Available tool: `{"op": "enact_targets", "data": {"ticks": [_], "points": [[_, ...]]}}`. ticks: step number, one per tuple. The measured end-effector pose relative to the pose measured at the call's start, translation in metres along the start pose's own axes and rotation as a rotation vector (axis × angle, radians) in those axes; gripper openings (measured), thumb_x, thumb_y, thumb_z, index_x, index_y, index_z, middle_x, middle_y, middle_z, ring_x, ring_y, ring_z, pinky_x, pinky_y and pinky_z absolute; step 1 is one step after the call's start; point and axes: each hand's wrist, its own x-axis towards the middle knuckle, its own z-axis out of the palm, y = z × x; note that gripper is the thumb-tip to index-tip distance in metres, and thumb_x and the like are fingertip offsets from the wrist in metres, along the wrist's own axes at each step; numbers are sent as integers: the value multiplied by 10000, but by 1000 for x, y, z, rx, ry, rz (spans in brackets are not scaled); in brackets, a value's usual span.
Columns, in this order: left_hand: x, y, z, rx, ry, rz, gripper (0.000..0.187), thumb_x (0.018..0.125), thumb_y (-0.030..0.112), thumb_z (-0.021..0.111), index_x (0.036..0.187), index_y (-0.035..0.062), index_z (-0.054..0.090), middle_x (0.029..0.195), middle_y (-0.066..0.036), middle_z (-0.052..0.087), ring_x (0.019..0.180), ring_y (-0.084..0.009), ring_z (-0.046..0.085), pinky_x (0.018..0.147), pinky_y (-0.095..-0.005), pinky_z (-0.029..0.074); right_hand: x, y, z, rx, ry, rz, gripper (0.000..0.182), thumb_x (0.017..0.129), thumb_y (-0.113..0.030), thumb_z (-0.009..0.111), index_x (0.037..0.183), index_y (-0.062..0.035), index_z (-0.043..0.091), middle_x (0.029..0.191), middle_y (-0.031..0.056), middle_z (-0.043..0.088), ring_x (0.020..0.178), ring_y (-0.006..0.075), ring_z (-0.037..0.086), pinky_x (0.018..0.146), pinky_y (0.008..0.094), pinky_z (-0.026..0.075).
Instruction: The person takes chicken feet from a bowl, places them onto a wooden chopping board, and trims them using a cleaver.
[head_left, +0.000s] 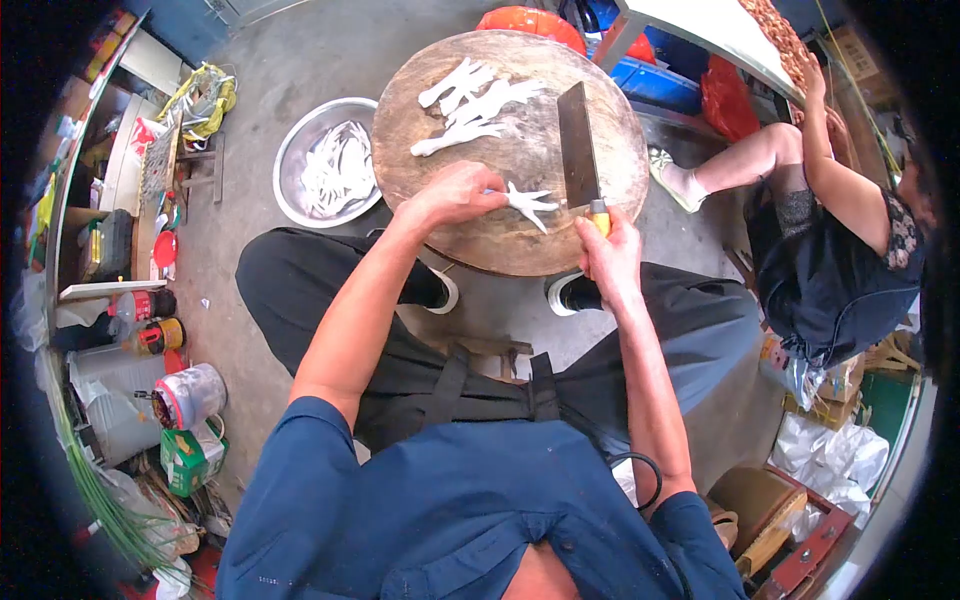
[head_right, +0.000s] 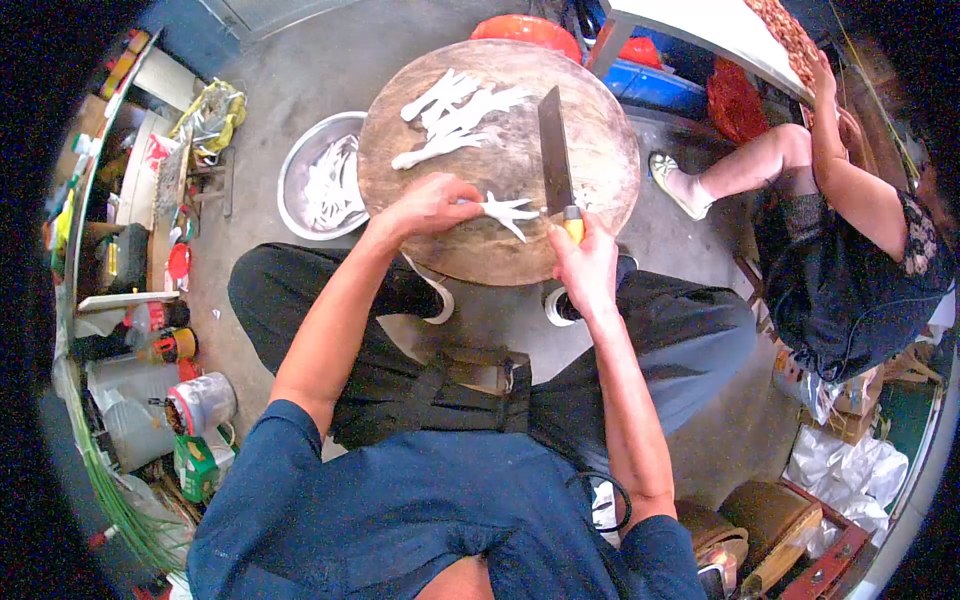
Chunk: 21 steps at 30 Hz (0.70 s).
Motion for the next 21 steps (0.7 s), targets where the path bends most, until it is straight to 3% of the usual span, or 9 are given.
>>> {"op": "enact_targets", "data": {"ticks": [3,5,12,18,21], "points": [[4,10,-3,26,-13,-94,324,837,367,623,938,87,752,837,-188,695,832,-360,674,746,-450,508,1,4,8,28,25,-37,307,866,-168,679,1085,38,618,674,40,594,489,94,543,448,288,449],[6,12,-6,124,-42,-151,310,839,355,622,940,93,753,837,-187,695,846,-353,675,751,-453,510,5,4,12,46,10,-141,188,910,-147,658,1025,-20,581,604,-27,508,425,58,465,385,228,357],[5,12,-6,140,-37,-215,305,833,347,623,951,99,755,835,-185,697,842,-357,674,755,-450,514,18,11,23,16,-97,-84,185,921,-152,650,1032,-21,580,612,-33,510,419,55,452,386,225,351],[4,10,-2,152,-14,-199,284,826,326,630,927,94,759,831,-196,693,839,-365,672,757,-452,514,1,-13,21,92,6,-107,199,930,-171,660,1031,-20,577,645,-19,535,430,45,451,394,221,351],[5,14,-4,124,-29,-255,287,824,327,630,911,86,759,830,-205,689,840,-367,672,758,-453,514,-3,-35,20,157,110,-261,209,934,-176,654,1043,-21,567,629,-25,526,447,45,463,415,219,364]]}}
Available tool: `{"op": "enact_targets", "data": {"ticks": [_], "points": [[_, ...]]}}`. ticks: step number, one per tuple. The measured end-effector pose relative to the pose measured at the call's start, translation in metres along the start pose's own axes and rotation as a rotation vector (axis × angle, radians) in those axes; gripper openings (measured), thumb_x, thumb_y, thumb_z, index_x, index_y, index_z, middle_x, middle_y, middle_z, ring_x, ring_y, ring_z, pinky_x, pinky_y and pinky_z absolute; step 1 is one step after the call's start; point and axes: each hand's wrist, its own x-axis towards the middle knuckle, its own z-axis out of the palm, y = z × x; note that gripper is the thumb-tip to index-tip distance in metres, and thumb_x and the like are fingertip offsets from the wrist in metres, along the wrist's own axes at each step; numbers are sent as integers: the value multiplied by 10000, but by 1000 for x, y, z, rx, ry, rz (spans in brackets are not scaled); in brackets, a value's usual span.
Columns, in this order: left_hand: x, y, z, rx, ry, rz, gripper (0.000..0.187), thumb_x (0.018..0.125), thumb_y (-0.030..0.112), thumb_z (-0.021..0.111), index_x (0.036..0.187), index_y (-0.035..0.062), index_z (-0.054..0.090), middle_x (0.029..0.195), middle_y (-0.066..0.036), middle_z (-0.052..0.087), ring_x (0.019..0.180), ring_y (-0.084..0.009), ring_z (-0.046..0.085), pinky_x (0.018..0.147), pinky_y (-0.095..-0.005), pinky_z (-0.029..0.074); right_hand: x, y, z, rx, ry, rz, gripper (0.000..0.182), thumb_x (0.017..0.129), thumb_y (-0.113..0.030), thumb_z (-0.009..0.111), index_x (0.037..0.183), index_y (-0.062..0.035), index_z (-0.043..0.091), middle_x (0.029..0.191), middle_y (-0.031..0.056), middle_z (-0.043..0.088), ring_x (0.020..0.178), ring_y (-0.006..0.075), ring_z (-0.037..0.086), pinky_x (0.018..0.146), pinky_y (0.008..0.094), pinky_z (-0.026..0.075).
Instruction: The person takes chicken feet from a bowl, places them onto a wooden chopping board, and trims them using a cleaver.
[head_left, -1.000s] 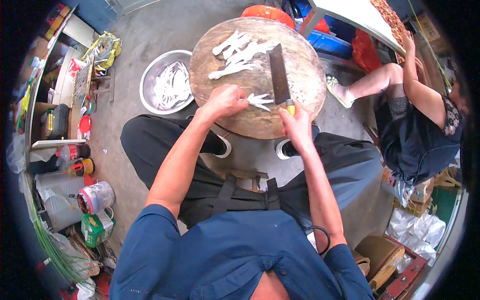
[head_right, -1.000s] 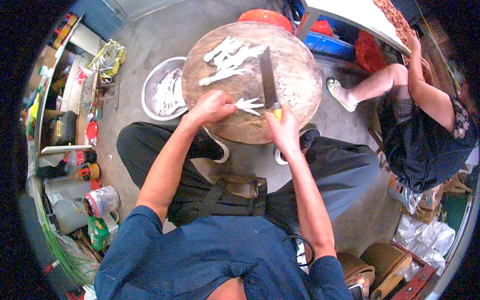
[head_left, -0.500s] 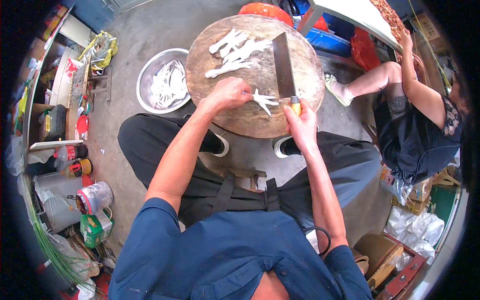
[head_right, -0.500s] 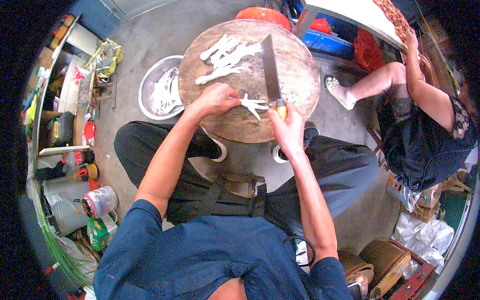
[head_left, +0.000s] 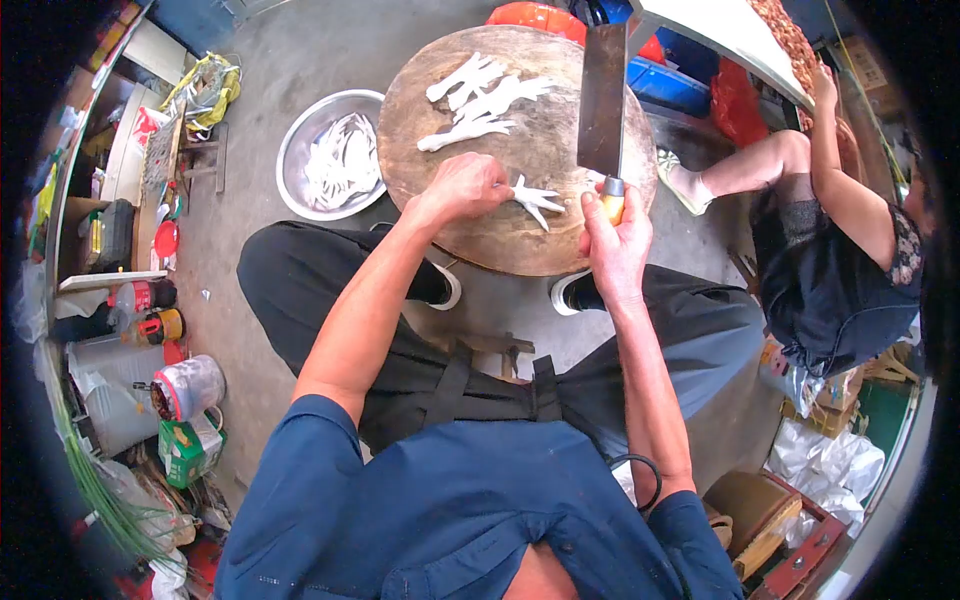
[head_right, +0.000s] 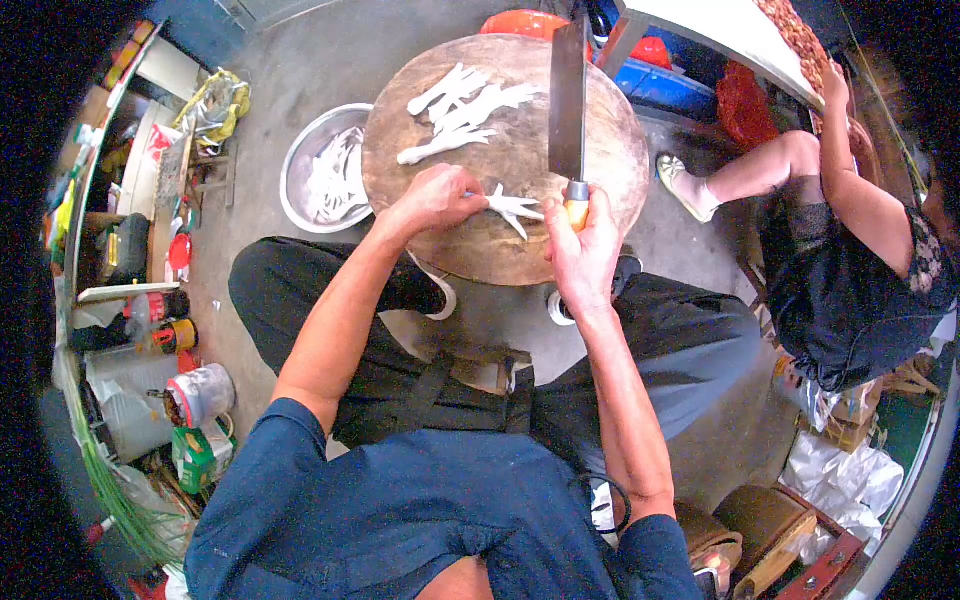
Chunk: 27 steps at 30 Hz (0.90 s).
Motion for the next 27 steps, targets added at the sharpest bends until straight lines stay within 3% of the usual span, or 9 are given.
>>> {"op": "enact_targets", "data": {"ticks": [3,4,8,12,18,20,21,23,27], "points": [[-1,-2,1,-18,16,20,297,821,334,630,918,84,758,839,-204,692,842,-366,672,754,-454,514,8,44,7,-268,-98,21,215,931,-187,642,1036,-16,563,622,-17,525,438,62,471,413,235,379],[-1,-2,2,-7,28,31,298,820,337,632,922,87,758,845,-199,696,843,-364,673,753,-454,514,5,43,9,-191,-177,282,219,920,-195,639,1021,-15,567,612,-3,530,433,84,491,413,259,397],[-2,-3,1,-4,10,27,304,816,343,633,933,90,755,854,-188,704,844,-361,676,750,-457,517,7,53,6,-363,-168,115,210,894,-193,645,997,-22,579,611,13,544,444,93,522,416,275,411],[-4,-5,0,36,-11,21,291,827,335,638,945,93,748,858,-178,697,869,-354,667,766,-458,508,11,37,-3,-253,-216,252,266,873,-201,657,1009,16,584,633,41,574,458,116,544,434,287,438],[8,-8,14,-25,119,290,193,851,222,663,998,109,717,974,-118,621,989,-313,606,822,-426,484,8,32,-33,-254,-143,230,265,870,-208,679,956,31,607,641,50,586,458,108,544,418,285,428],[22,-6,30,-30,230,463,198,814,151,695,1005,104,710,1000,-99,595,1005,-301,593,842,-412,489,6,36,-31,-196,-125,239,264,868,-203,682,962,32,608,638,48,583,455,108,541,421,284,428],[24,-4,34,-31,230,464,198,814,151,695,1005,104,710,1000,-99,595,1005,-301,593,842,-412,489,5,36,-29,-138,-112,249,264,866,-197,685,968,34,608,636,46,580,452,108,539,424,283,429],[28,-1,40,-41,530,484,203,767,112,723,965,81,698,993,-95,588,998,-296,595,849,-415,495,3,34,-26,-118,-115,229,256,865,-192,687,972,28,611,632,43,578,455,106,536,427,280,425],[26,6,37,-76,596,406,179,722,91,736,888,62,677,978,-113,567,993,-305,576,830,-431,486,6,33,-16,-100,-138,206,264,868,-189,690,1009,23,620,647,30,577,496,95,531,455,274,413]]}}
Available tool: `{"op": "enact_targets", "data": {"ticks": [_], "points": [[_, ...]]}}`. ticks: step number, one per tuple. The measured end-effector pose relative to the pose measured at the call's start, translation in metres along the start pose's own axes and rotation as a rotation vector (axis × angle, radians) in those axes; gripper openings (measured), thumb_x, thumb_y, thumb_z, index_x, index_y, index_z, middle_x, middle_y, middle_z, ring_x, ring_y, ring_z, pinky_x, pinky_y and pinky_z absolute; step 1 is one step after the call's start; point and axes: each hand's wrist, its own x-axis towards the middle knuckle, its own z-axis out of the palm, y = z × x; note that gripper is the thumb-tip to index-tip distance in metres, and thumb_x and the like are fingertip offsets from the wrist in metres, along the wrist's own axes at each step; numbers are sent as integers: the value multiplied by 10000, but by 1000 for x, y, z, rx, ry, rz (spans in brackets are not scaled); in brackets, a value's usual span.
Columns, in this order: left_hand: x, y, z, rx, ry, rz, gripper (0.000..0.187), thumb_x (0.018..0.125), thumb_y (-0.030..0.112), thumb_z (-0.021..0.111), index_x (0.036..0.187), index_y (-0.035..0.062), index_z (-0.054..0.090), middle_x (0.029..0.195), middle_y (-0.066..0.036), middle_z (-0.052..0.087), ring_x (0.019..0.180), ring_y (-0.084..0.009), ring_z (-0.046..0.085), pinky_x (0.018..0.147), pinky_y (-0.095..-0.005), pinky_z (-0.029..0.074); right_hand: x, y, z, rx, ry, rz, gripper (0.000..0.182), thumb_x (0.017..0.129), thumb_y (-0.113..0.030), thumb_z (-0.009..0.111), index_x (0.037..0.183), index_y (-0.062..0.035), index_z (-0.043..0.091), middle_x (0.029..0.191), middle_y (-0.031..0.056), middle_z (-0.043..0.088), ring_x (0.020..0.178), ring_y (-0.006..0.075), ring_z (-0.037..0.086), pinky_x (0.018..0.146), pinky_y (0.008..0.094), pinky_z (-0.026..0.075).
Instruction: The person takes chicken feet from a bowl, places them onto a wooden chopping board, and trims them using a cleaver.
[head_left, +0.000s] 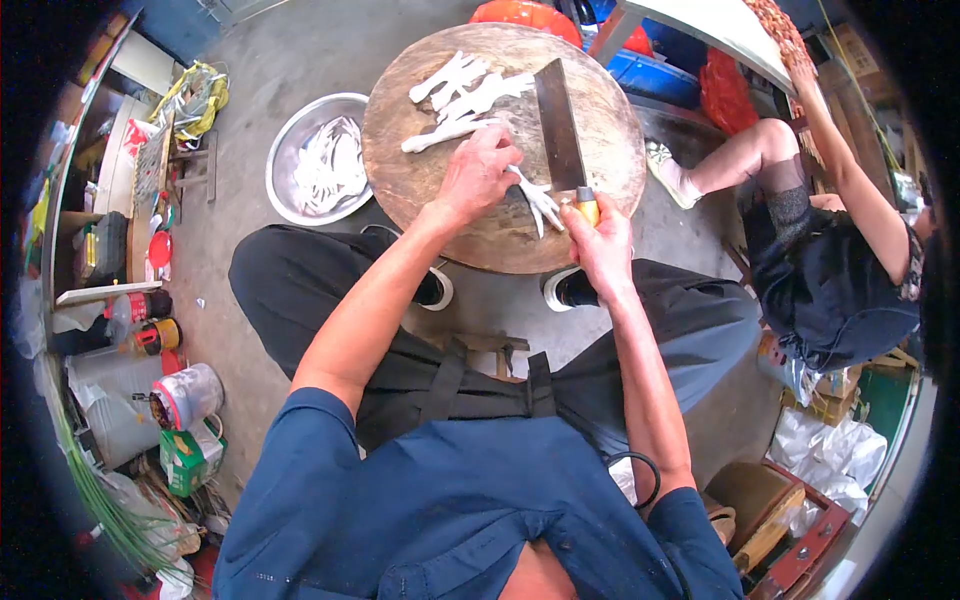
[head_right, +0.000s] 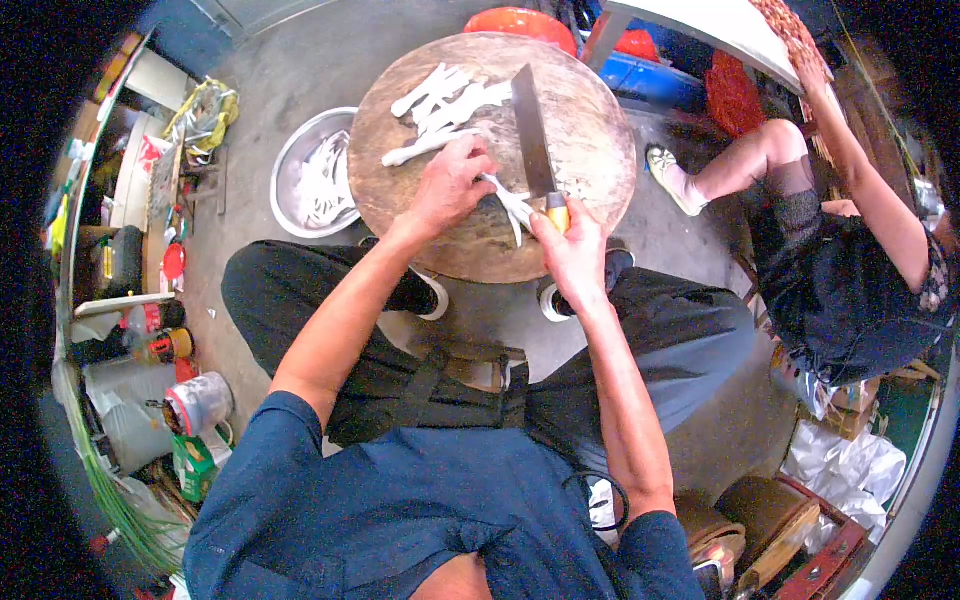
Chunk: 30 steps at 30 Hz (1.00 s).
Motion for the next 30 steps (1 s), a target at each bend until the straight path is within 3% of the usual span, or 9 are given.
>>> {"op": "enact_targets", "data": {"ticks": [2,7,10,12,16,18,20,26,30], "points": [[-2,3,1,-32,-29,-110,168,709,89,737,840,44,642,981,-113,570,976,-307,584,804,-427,499,7,6,4,-38,-20,-13,279,868,-194,691,1026,26,621,661,27,578,519,93,528,471,278,414],[-3,-1,1,20,-50,-82,188,728,119,742,881,57,652,983,-88,585,983,-282,600,798,-404,511,13,7,6,-171,-34,-89,315,870,-208,694,1059,33,622,694,21,578,561,92,515,508,292,420],[-2,-2,2,17,-54,-82,181,726,112,743,868,57,645,971,-87,583,975,-286,598,795,-406,510,6,-2,1,-132,-33,8,300,870,-207,693,1048,23,618,697,30,587,570,93,527,513,289,424],[-4,-1,3,11,-45,-81,180,724,109,744,863,58,642,968,-88,582,972,-288,597,794,-408,509,2,-4,2,-46,49,-126,207,923,-172,671,1059,-34,599,654,-35,539,480,36,468,429,213,359],[-2,0,1,7,-62,-91,182,720,102,745,863,57,641,962,-90,580,966,-294,595,795,-414,507,-2,-25,2,36,105,-191,204,932,-156,665,1078,-37,585,660,-32,540,480,33,467,429,214,365],[-3,0,0,7,-69,-97,182,722,103,744,864,57,640,960,-90,579,964,-296,594,795,-414,507,10,12,8,-202,93,-159,214,922,-207,651,1025,-32,585,642,-22,530,477,51,479,437,238,386],[-3,-2,2,21,-66,-80,180,727,105,741,870,56,641,956,-89,577,961,-295,594,791,-411,507,13,18,4,-119,-99,-36,309,911,-282,644,1029,-5,574,673,51,597,466,128,541,443,301,433],[-4,-1,0,2,-72,-88,183,729,103,736,877,57,638,965,-91,577,963,-292,594,791,-412,506,11,-8,-12,26,-172,161,263,903,-247,652,986,-8,579,605,0,536,421,76,482,389,246,384],[-3,1,1,6,-70,-73,184,732,106,736,886,61,645,978,-91,579,964,-294,592,796,-413,504,-1,-2,-20,-49,-66,115,238,900,-233,665,940,-12,586,589,2,543,423,80,496,396,250,388]]}}
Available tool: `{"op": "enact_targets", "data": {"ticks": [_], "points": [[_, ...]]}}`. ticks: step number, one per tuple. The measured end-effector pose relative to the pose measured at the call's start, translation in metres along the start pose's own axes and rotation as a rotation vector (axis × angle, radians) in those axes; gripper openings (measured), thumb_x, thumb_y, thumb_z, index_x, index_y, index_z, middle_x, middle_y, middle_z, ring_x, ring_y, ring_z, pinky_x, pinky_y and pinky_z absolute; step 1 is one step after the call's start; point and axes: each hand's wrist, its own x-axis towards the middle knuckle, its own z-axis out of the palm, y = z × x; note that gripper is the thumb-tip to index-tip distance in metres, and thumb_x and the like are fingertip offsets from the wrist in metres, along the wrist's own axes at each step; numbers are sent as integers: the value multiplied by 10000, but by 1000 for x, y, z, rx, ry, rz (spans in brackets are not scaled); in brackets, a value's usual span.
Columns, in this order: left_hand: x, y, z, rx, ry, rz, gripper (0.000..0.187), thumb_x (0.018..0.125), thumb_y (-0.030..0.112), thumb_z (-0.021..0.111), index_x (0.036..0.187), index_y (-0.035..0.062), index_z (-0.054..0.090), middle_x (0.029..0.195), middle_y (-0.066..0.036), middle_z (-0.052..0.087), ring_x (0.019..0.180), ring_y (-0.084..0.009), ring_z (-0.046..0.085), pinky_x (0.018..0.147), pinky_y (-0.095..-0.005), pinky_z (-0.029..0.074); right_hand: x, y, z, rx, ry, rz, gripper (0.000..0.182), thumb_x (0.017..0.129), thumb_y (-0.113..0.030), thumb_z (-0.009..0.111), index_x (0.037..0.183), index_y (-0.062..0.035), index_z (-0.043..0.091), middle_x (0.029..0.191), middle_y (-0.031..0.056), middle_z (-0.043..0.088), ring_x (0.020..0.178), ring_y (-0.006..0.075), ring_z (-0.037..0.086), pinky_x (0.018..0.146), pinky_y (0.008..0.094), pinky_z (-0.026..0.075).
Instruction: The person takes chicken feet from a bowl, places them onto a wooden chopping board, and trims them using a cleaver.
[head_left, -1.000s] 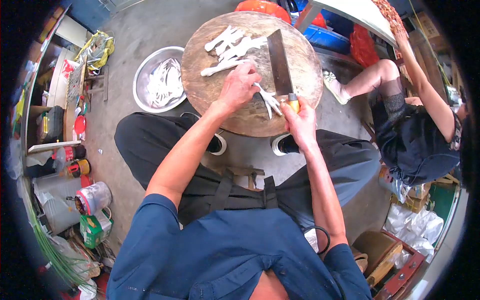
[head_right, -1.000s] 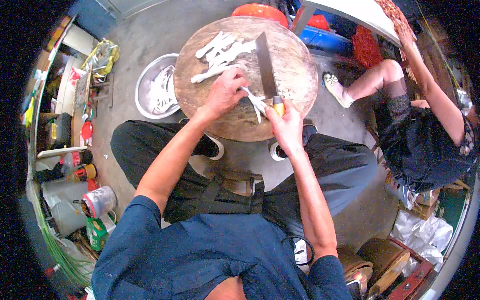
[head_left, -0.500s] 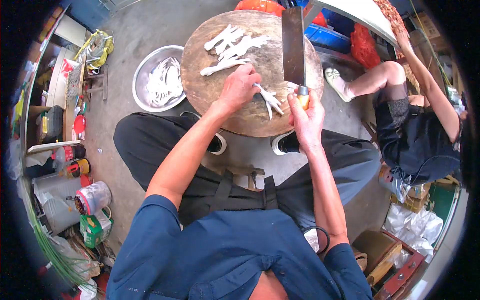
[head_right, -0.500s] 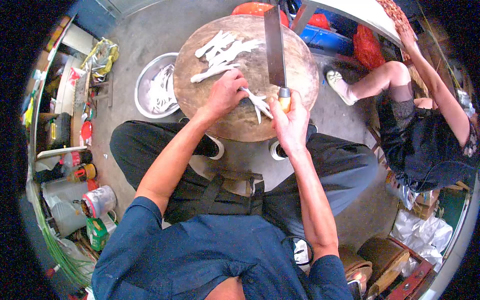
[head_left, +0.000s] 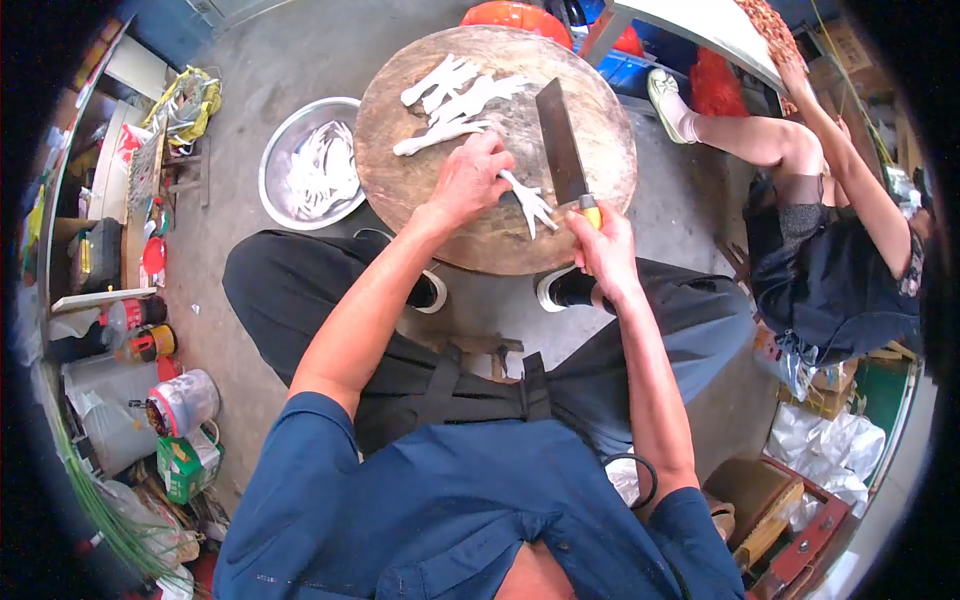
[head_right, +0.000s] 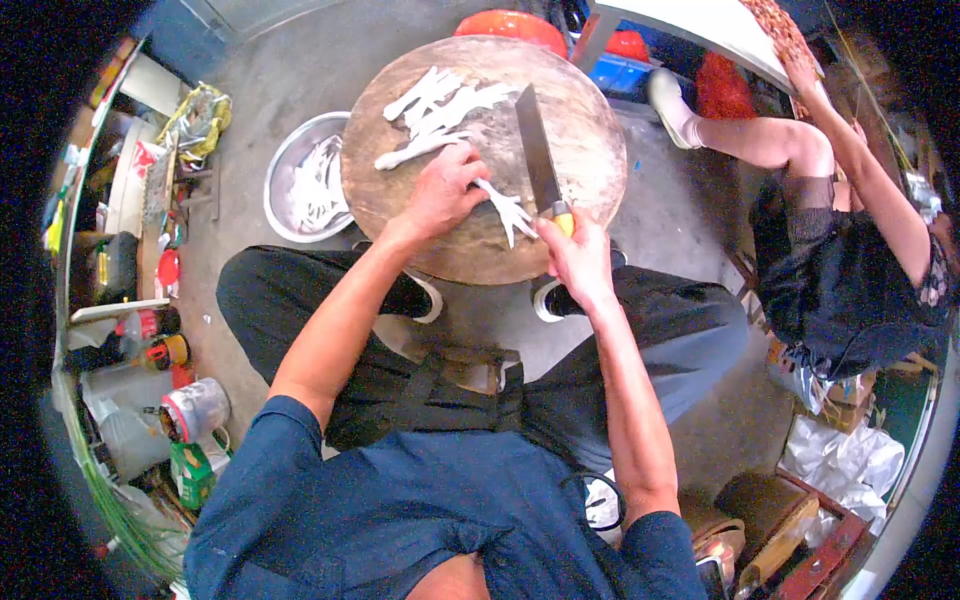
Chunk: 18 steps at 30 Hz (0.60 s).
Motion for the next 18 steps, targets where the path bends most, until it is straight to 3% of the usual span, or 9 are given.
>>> {"op": "enact_targets", "data": {"ticks": [2,9,11,12,14,15,17,18], "points": [[1,0,-2,80,-29,168,179,744,125,732,900,71,663,1003,-87,580,969,-292,588,791,-411,499,1,9,1,42,22,-30,238,898,-231,670,935,-12,586,591,4,547,427,79,501,397,249,388],[4,-5,-14,14,-224,36,155,771,146,711,912,87,684,873,-79,622,892,-277,624,765,-396,500,1,20,3,159,60,-99,210,907,-197,678,950,-12,588,600,-9,546,430,68,491,406,246,390],[9,-4,-24,-163,-399,-349,154,783,158,685,897,56,679,793,-108,651,799,-269,646,726,-389,506,-2,23,4,172,70,-90,208,907,-188,679,968,-10,590,602,-12,545,431,64,487,405,245,389],[6,-6,-23,-162,-399,-349,154,783,158,685,897,56,679,793,-108,651,799,-269,646,726,-389,506,-3,24,5,182,79,-85,207,908,-179,679,986,-7,593,603,-15,543,431,60,484,405,244,389],[1,-7,-21,-267,-220,-530,186,787,182,660,889,28,678,789,-141,669,751,-263,649,696,-384,506,-6,26,7,175,82,-78,213,907,-179,680,998,-6,594,603,-17,541,430,57,482,403,242,387],[0,-11,-20,-265,-219,-528,186,787,182,660,889,28,678,789,-141,669,751,-263,649,696,-384,506,-6,26,8,165,84,-70,220,907,-179,680,1009,-4,595,602,-19,539,430,55,480,401,240,384],[-3,-18,-16,-106,-143,-251,189,779,187,666,878,26,682,806,-146,672,778,-264,655,713,-379,509,-9,24,11,183,81,-69,223,909,-180,679,1017,-3,599,602,-22,537,430,55,479,401,238,383],[-2,-15,-18,-106,-142,-251,189,779,187,666,878,26,682,806,-146,672,778,-264,655,713,-379,509,-10,22,12,201,79,-66,226,911,-182,677,1025,-2,602,601,-25,535,429,54,479,401,236,381]]}}
